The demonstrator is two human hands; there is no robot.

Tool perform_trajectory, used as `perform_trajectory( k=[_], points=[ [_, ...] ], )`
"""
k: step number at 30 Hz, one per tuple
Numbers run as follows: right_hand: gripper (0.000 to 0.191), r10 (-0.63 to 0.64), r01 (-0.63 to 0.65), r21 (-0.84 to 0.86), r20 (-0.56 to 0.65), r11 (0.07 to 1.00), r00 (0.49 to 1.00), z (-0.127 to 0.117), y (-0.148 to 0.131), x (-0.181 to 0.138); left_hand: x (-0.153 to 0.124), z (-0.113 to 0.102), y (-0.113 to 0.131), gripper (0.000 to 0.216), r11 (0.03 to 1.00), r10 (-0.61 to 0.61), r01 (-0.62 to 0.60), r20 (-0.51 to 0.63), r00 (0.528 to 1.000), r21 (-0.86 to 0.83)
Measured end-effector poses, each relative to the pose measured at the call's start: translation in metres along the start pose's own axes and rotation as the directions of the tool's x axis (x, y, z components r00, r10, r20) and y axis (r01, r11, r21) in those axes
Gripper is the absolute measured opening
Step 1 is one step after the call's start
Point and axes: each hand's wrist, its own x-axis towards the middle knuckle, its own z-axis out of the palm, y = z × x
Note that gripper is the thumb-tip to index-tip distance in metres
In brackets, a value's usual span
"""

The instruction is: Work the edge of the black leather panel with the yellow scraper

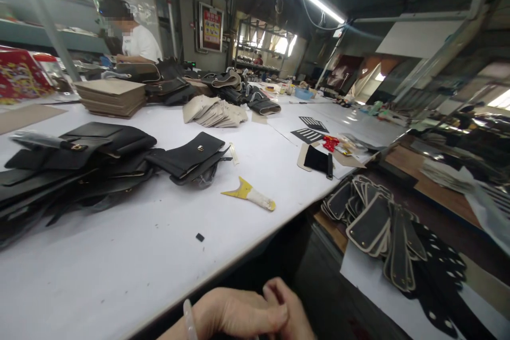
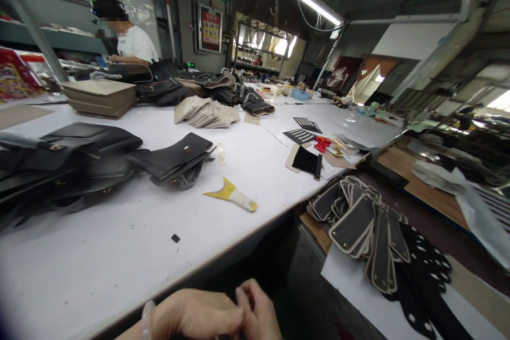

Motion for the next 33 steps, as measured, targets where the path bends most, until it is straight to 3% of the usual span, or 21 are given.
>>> perform_trajectory(
  k=[2, 5, 7, 10, 14, 16, 19, 23, 25, 28, 31, 33],
  points=[
    [0.024, -0.17, 0.146, -0.185, -0.125, 0.972, 0.977, -0.023, -0.009, 0.029, 0.001, -0.002, 0.001, 0.074, 0.998, -0.06, 0.06, -0.017, 0.998, -0.007],
    [0.021, -0.374, 0.256, -0.473, -0.173, 0.843, 0.911, -0.054, -0.031, 0.087, 0.0, -0.001, 0.003, 0.077, 0.954, -0.142, 0.145, 0.03, 0.989, -0.262],
    [0.03, -0.363, 0.261, -0.545, -0.087, 0.797, 0.928, -0.062, -0.045, 0.131, 0.0, 0.0, 0.002, 0.091, 0.877, -0.178, 0.205, 0.103, 0.979, -0.434],
    [0.034, -0.298, 0.255, -0.619, 0.035, 0.743, 0.954, -0.052, -0.058, 0.186, 0.002, 0.003, 0.002, 0.097, 0.826, -0.197, 0.246, 0.149, 0.969, -0.508],
    [0.019, -0.191, 0.251, -0.631, 0.163, 0.734, 0.968, -0.046, -0.068, 0.205, 0.002, 0.005, 0.004, 0.09, 0.816, -0.2, 0.24, 0.133, 0.971, -0.526],
    [0.016, -0.139, 0.245, -0.59, 0.22, 0.769, 0.966, -0.063, -0.07, 0.19, 0.002, 0.005, 0.005, 0.089, 0.812, -0.194, 0.232, 0.127, 0.973, -0.535],
    [0.022, -0.079, 0.225, -0.448, 0.322, 0.866, 0.943, -0.11, -0.066, 0.141, 0.002, 0.004, 0.007, 0.094, 0.819, -0.196, 0.229, 0.119, 0.973, -0.526],
    [0.031, 0.041, 0.068, -0.183, 0.534, 0.981, 0.845, -0.154, -0.039, 0.05, 0.002, 0.002, 0.009, 0.103, 0.847, -0.206, 0.241, 0.124, 0.971, -0.475],
    [0.039, 0.132, -0.185, 0.023, 0.614, 0.982, 0.778, -0.151, -0.023, 0.006, 0.001, 0.002, 0.011, 0.107, 0.866, -0.21, 0.243, 0.123, 0.97, -0.438],
    [0.03, 0.218, -0.313, 0.019, 0.678, 0.95, 0.702, -0.12, -0.011, -0.039, -0.002, 0.0, 0.017, 0.107, 0.894, -0.208, 0.229, 0.098, 0.973, -0.385],
    [0.021, 0.304, -0.367, -0.046, 0.663, 0.929, 0.684, -0.089, -0.014, -0.057, -0.006, -0.002, 0.025, 0.114, 0.914, -0.236, 0.247, 0.074, 0.969, -0.32],
    [0.018, 0.315, -0.325, -0.103, 0.628, 0.94, 0.712, -0.078, -0.019, -0.057, -0.01, -0.004, 0.03, 0.117, 0.938, -0.267, 0.266, 0.026, 0.963, -0.223]
  ],
)
